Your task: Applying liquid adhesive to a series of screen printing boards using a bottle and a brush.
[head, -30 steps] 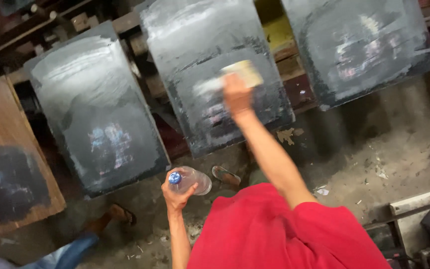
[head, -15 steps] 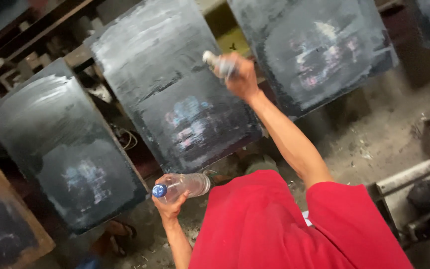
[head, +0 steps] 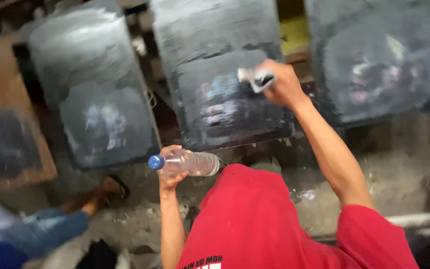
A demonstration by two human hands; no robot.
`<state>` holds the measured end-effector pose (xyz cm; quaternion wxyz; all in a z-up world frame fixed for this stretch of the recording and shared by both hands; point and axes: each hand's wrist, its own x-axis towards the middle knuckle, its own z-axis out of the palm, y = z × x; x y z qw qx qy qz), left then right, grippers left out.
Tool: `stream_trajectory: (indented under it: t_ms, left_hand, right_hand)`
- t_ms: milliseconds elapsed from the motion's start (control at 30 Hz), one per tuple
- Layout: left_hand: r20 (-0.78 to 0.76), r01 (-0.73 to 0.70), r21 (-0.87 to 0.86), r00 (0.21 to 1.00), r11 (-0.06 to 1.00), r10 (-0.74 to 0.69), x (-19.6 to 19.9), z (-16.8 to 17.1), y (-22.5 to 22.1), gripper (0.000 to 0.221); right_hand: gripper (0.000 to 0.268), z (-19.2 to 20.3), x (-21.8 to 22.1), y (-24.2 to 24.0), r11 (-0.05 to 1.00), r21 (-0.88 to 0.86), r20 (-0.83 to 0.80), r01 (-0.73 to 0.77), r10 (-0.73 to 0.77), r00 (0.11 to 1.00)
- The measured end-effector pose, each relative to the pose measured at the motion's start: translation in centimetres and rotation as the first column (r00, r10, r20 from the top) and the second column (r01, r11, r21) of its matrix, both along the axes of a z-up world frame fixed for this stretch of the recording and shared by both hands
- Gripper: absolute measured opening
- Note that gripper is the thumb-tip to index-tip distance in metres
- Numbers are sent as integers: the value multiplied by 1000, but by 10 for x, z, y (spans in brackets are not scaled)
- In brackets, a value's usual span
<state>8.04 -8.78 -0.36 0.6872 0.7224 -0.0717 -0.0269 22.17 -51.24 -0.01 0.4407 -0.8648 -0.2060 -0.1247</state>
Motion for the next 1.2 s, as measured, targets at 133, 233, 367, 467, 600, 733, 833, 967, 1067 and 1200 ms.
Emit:
stream_trajectory:
  t_ms: [133,233,367,467,600,733,833,967,1067,1200]
  left_hand:
    - [-31,-105,-360,994,927,101,-26,-20,34,90]
    - [31,-229,-469,961,853,275,-48,-19,59,90]
    - [45,-226,-552,953,803,299,-61,-55,115,84]
    - [60,-167,-535,970,828,235,-56,-51,160,86]
    - [89,-141,-363,979,921,185,-46,-34,215,84]
    - [-2,-117,-115,993,986,117,-20,22,268,54]
    - [-152,-122,-132,983,984,101,6,37,286,41]
    - [-567,-343,-490,824,801,6,40,-18,284,27]
    - [-728,-412,-469,681,781,-78,74,-30,277,22]
    - [-791,-257,-454,556,853,-254,105,-5,258,66]
  right_hand:
    - [28,-46,114,107,993,-90,250,72,-48,967]
    - [39,-96,106,185,992,-122,399,-40,86,913]
    - [28,-102,-28,235,943,-331,341,-44,163,926]
    - [36,-89,-128,225,931,-267,234,-251,315,920]
    - [36,-31,-197,201,995,-35,-210,-89,80,974]
    - [25,-42,-199,141,580,-725,165,371,-376,912]
    - [26,-4,-188,168,666,-323,288,672,-608,740]
    - [33,-8,-201,202,662,-65,260,747,-711,653]
    - [61,-27,-216,221,401,-322,227,858,-847,481]
    - [49,-21,-217,253,533,-363,315,765,-702,639]
